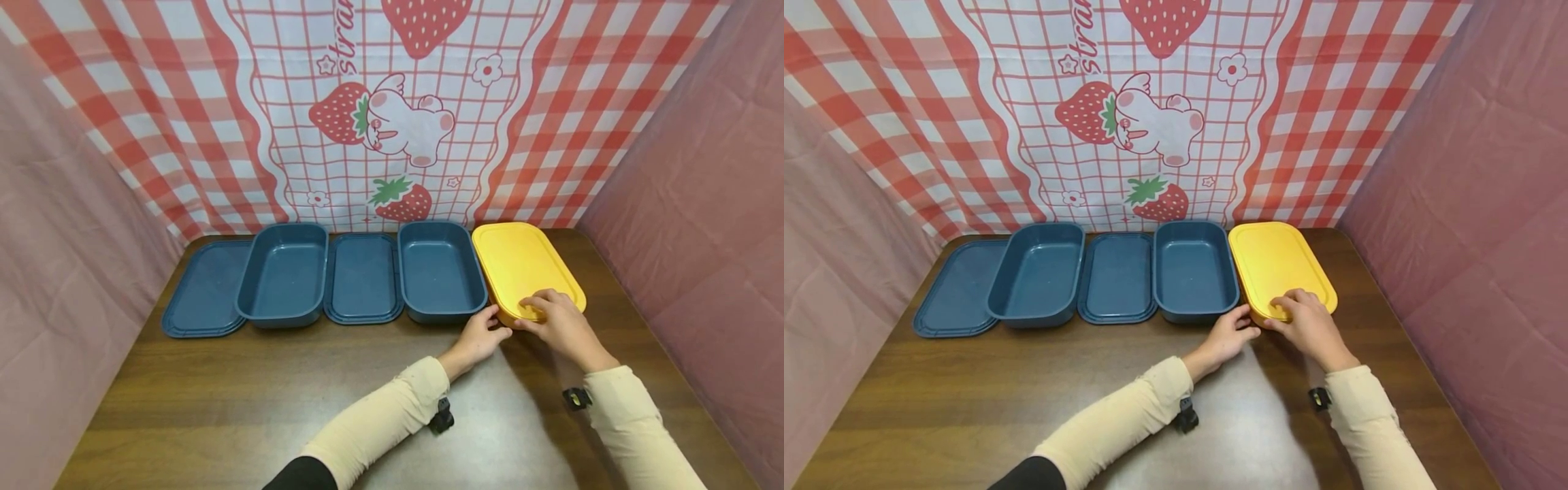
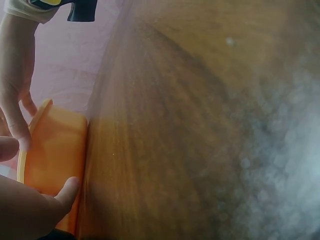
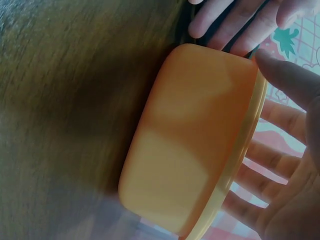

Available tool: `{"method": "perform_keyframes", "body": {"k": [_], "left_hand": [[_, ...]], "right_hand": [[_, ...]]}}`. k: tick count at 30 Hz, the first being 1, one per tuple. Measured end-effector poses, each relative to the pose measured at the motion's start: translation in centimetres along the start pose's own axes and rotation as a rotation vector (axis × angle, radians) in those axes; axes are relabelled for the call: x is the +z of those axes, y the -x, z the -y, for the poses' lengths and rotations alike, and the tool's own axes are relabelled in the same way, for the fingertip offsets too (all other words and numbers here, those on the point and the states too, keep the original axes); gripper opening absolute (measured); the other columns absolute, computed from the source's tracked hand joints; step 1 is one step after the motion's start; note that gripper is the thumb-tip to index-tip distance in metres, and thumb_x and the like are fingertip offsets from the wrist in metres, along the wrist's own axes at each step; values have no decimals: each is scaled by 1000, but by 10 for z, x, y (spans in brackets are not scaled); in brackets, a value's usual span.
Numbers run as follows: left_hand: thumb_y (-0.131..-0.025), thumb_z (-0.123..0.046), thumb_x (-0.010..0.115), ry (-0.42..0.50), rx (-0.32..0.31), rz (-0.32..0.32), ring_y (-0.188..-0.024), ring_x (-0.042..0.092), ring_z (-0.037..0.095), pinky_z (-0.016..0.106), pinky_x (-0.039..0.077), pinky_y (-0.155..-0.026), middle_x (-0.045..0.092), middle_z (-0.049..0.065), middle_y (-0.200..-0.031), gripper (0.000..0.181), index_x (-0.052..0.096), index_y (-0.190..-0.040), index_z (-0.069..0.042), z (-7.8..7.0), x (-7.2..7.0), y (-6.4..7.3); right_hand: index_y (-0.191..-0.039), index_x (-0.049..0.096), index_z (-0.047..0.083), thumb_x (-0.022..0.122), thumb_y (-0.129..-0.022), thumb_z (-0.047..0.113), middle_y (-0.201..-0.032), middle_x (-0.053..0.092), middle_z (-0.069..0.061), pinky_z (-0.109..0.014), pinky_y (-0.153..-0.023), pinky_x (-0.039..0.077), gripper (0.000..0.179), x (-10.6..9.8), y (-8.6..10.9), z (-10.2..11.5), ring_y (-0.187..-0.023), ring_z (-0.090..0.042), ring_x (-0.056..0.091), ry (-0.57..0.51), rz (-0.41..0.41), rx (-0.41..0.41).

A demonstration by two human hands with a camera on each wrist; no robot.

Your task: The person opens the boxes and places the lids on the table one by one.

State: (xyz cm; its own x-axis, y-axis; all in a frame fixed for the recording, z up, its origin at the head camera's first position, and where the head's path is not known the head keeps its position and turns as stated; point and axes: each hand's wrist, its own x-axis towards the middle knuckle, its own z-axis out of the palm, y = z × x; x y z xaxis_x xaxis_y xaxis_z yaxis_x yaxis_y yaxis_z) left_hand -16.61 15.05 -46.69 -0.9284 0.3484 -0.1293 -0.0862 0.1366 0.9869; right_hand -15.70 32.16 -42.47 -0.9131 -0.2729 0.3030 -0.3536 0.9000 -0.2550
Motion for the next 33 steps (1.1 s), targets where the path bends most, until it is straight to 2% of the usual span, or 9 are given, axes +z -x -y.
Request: {"method": "perform_keyframes", "body": {"k": [4, 17, 28, 33], "left_hand": [[-90, -9, 65, 1, 9, 0, -129, 54, 29, 32, 50, -100, 51, 15, -145, 57, 46, -143, -1, 1, 0, -1], [-91, -10, 64, -16, -20, -8, -128, 55, 27, 32, 50, -100, 51, 15, -144, 55, 47, -142, -1, 2, 1, -2], [-91, -9, 63, -11, -8, -26, -124, 58, 28, 31, 52, -97, 54, 15, -141, 53, 48, -141, 0, 1, 1, -3], [-91, -8, 64, 16, -18, -43, -115, 63, 25, 29, 54, -93, 60, 17, -133, 51, 50, -139, 1, 0, 3, -3]], "right_hand": [[-103, 73, 1, 84, -73, 17, -97, 64, -18, -52, -74, 47, 36, 2, 0, 1, -89, -38, 58, 30, -27, -47], [-96, 77, 3, 84, -71, 12, -87, 66, -12, -47, -67, 51, 27, 4, 1, 5, -81, -32, 59, 119, -77, -124], [-94, 77, 4, 84, -70, 11, -87, 67, -13, -48, -62, 50, 26, 3, 3, 11, -80, -34, 60, 152, -113, -131], [-94, 77, 5, 84, -70, 11, -86, 66, -13, -47, -60, 49, 26, 2, 3, 12, -79, -33, 59, 165, -120, -130]]}}
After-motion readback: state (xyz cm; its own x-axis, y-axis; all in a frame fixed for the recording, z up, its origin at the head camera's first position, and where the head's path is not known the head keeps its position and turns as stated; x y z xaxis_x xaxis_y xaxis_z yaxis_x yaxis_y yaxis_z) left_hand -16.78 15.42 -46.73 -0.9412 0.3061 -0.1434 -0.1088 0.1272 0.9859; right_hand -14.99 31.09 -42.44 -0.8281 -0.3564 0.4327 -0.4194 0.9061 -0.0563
